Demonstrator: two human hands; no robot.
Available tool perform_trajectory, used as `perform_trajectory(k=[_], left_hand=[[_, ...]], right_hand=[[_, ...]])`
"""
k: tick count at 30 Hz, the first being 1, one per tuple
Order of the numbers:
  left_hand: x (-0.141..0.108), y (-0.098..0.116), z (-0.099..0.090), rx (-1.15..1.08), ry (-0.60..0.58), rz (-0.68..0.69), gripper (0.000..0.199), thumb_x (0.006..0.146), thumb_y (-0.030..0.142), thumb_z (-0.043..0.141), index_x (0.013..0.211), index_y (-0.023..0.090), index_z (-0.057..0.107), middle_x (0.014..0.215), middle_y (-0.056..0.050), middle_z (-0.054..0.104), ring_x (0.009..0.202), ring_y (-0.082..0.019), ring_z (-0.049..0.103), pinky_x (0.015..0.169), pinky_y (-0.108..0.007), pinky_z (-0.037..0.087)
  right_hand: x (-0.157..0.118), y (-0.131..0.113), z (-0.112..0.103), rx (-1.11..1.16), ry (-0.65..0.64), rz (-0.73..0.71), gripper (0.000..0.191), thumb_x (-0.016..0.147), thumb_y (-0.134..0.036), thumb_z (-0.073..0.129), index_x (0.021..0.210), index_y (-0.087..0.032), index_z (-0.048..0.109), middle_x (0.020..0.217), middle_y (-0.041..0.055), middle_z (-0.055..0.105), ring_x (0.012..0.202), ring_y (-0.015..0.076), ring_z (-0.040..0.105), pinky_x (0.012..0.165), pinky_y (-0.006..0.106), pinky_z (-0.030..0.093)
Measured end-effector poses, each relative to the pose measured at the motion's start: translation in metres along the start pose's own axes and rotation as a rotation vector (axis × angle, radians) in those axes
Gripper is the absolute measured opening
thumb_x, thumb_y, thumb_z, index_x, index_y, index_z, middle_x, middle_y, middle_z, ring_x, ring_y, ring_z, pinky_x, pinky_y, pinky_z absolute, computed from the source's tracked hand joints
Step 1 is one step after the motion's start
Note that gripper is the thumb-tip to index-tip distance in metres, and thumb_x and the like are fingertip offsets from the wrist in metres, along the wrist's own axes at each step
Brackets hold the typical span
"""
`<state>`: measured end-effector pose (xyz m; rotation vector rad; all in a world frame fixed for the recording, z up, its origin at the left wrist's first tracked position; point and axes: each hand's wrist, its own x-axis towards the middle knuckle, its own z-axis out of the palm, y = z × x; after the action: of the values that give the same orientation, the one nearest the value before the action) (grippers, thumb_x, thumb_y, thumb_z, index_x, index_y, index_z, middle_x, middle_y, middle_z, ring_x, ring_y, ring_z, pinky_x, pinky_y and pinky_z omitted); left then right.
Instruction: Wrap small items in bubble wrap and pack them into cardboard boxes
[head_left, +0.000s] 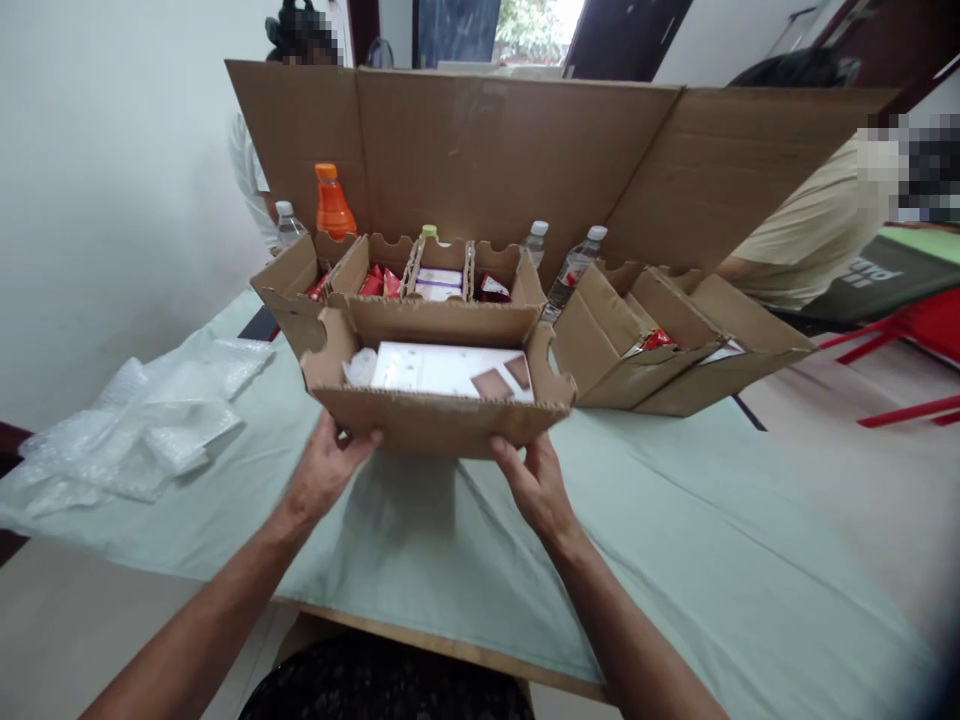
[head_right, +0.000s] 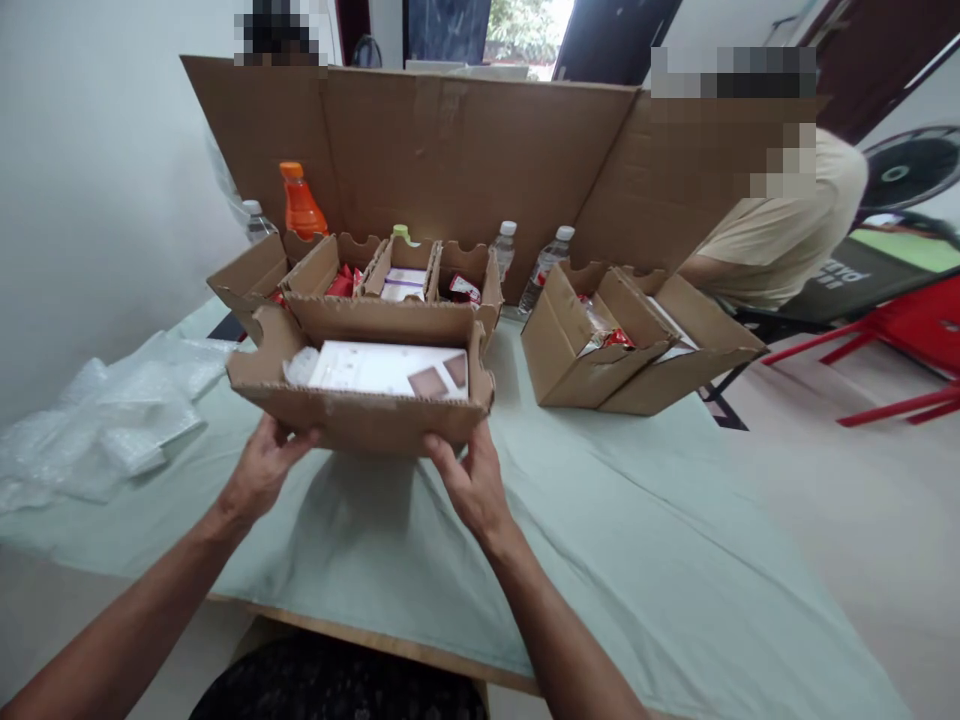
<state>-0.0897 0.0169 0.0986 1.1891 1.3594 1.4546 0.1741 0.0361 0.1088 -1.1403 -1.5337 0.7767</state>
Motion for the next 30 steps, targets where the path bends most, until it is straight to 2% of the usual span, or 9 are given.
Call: perform_trajectory(k=[2,5,9,11,13,18,21,25,30], left_hand=[[0.019,0.019,0.003,-0.005,0.035,0.104,0.072,0.073,0.054,0.083,0.129,0.019,0.056,0.131,-0.012,0.067,0.123,-0.031,0.062,0.103,-0.042,0.054],[0.028,0.034,0.033,-0.046,-0.070,0.189,0.074,0.074,0.053,0.082,0.134,0.020,0.053,0.130,-0.010,0.068,0.122,-0.030,0.063,0.106,-0.042,0.053],[-0.015,0.017,0.072,-0.039,-0.265,0.187,0.072,0.081,0.044,0.077,0.144,0.022,0.050,0.136,-0.012,0.065,0.124,-0.032,0.062,0.109,-0.047,0.051],[-0.042,0.003,0.069,0.013,-0.312,0.127,0.074,0.082,0.039,0.078,0.148,0.023,0.048,0.138,-0.014,0.064,0.126,-0.033,0.061,0.111,-0.049,0.049],[-0.056,-0.008,0.052,0.034,-0.258,0.074,0.066,0.084,0.039,0.075,0.144,0.022,0.051,0.137,-0.014,0.064,0.123,-0.032,0.063,0.109,-0.050,0.050],[-0.047,-0.003,0.017,0.114,-0.068,0.056,0.062,0.082,0.045,0.075,0.136,0.021,0.054,0.126,-0.011,0.068,0.110,-0.028,0.067,0.101,-0.047,0.055],[-0.057,-0.003,0.027,0.125,-0.062,0.123,0.068,0.086,0.042,0.071,0.145,0.022,0.045,0.139,-0.014,0.061,0.124,-0.030,0.063,0.108,-0.048,0.052],[-0.105,-0.023,0.055,0.239,-0.149,0.151,0.080,0.090,0.036,0.067,0.159,0.023,0.028,0.161,-0.020,0.041,0.146,-0.037,0.047,0.120,-0.057,0.042],[-0.157,-0.036,0.073,0.345,-0.332,0.233,0.100,0.087,0.021,0.063,0.167,0.029,0.004,0.176,-0.015,0.011,0.160,-0.041,0.019,0.128,-0.064,0.028]], right_hand=[[0.026,-0.011,0.003,0.049,0.011,-0.058,0.057,0.087,-0.061,0.066,0.127,-0.022,0.064,0.131,0.0135,0.069,0.120,0.0313,0.063,0.105,0.047,0.051],[0.036,-0.012,-0.022,0.037,0.130,-0.082,0.056,0.084,-0.063,0.068,0.121,-0.021,0.066,0.121,0.0117,0.072,0.111,0.0300,0.065,0.101,0.047,0.052],[-0.023,0.006,-0.074,-0.093,0.357,-0.033,0.044,0.084,-0.058,0.071,0.110,-0.022,0.072,0.108,0.0097,0.074,0.109,0.0326,0.067,0.100,0.050,0.053],[-0.056,0.013,-0.082,-0.117,0.374,0.030,0.037,0.086,-0.055,0.071,0.104,-0.023,0.073,0.101,0.0097,0.075,0.109,0.0347,0.068,0.098,0.050,0.054],[-0.069,0.018,-0.070,-0.098,0.266,0.071,0.038,0.085,-0.056,0.071,0.106,-0.024,0.074,0.101,0.0103,0.075,0.108,0.0358,0.069,0.097,0.051,0.055],[-0.028,0.020,-0.030,0.012,0.054,0.006,0.049,0.087,-0.064,0.066,0.113,-0.023,0.072,0.114,0.0115,0.075,0.112,0.0352,0.067,0.102,0.051,0.054],[-0.012,0.029,-0.036,0.016,0.080,-0.014,0.050,0.090,-0.065,0.061,0.116,-0.024,0.071,0.119,0.0109,0.075,0.115,0.0341,0.067,0.102,0.049,0.054],[-0.022,0.052,-0.062,0.041,0.221,0.027,0.063,0.092,-0.072,0.051,0.131,-0.025,0.065,0.136,0.0112,0.068,0.133,0.0331,0.059,0.113,0.053,0.047],[-0.024,0.068,-0.076,0.381,0.415,0.127,0.072,0.084,-0.082,0.053,0.129,-0.027,0.066,0.136,0.0076,0.069,0.138,0.0295,0.057,0.118,0.051,0.043]])
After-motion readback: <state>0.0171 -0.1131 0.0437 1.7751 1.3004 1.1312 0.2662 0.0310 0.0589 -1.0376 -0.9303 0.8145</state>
